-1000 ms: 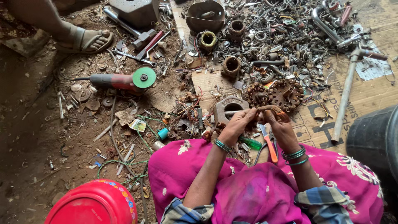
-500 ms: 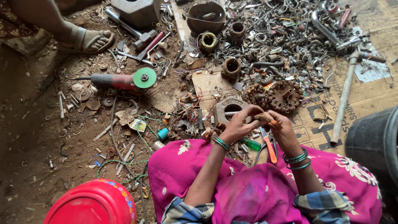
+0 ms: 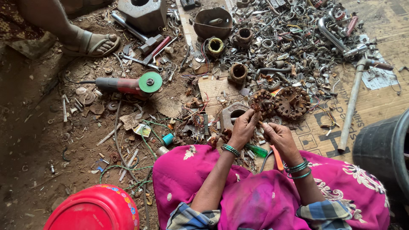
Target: The person sits on the ground and strips copper wire from motor stator components using pliers. They pull and twist the wire to separate it from the metal frame and place the extracted copper into a nearby container.
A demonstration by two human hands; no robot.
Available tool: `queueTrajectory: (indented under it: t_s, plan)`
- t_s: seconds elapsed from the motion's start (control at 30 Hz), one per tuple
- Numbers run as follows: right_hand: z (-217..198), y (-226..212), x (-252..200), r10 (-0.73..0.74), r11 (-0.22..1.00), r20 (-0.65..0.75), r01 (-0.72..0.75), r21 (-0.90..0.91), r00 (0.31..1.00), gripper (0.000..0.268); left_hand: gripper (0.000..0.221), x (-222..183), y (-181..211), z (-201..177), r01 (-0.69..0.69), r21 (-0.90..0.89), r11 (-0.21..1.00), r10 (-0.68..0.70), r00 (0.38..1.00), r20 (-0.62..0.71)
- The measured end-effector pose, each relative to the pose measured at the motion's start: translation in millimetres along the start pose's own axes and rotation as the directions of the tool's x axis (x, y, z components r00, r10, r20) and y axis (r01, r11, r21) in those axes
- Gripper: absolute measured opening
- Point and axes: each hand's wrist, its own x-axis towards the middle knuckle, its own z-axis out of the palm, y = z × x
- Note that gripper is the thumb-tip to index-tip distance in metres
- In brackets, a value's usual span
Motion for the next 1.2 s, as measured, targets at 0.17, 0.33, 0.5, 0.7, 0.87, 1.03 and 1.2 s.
queueTrajectory:
  t_s: [0.17,0.33,0.5,0.7,0.87,1.03,1.2]
  plan:
    - [8,10,-1,-0.013,0.992,-0.018,0.015,0.125,1.0,0.037,0.052,0,12,-4,0.156,0.279,0.948,-0.15,0.988,-0.044]
    - [30,22,2,-0.13,0.988,-0.111,0.119,-0.1,0.985,0.038,0.054,1,15,-7,0.142,0.194,0.971,-0.119,0.985,-0.127]
    - [41,27,-9,-0.261,0.878,-0.138,0.176,-0.446,0.955,0.038,0.051,-1,-3,-6,0.175,0.175,0.969,-0.16,0.983,-0.096]
    - [30,12,-32,-0.297,0.856,-0.18,0.179,-0.485,0.938,0.036,0.043,-3,-21,-9,0.334,-0.141,0.932,-0.261,0.888,0.378]
    - [5,-6,-29,-0.177,0.944,-0.252,0.091,-0.317,0.951,0.036,0.029,-3,-4,-10,0.526,-0.49,0.695,-0.246,0.814,0.526]
    - [-5,-3,-23,-0.122,0.977,-0.229,0.077,-0.197,0.966,0.037,0.027,-8,10,-18,0.377,-0.658,0.652,0.034,0.853,0.521]
    - [-8,2,-18,-0.032,0.999,-0.206,0.034,0.006,0.978,0.031,0.023,-7,5,-14,0.394,-0.623,0.676,-0.007,0.849,0.529]
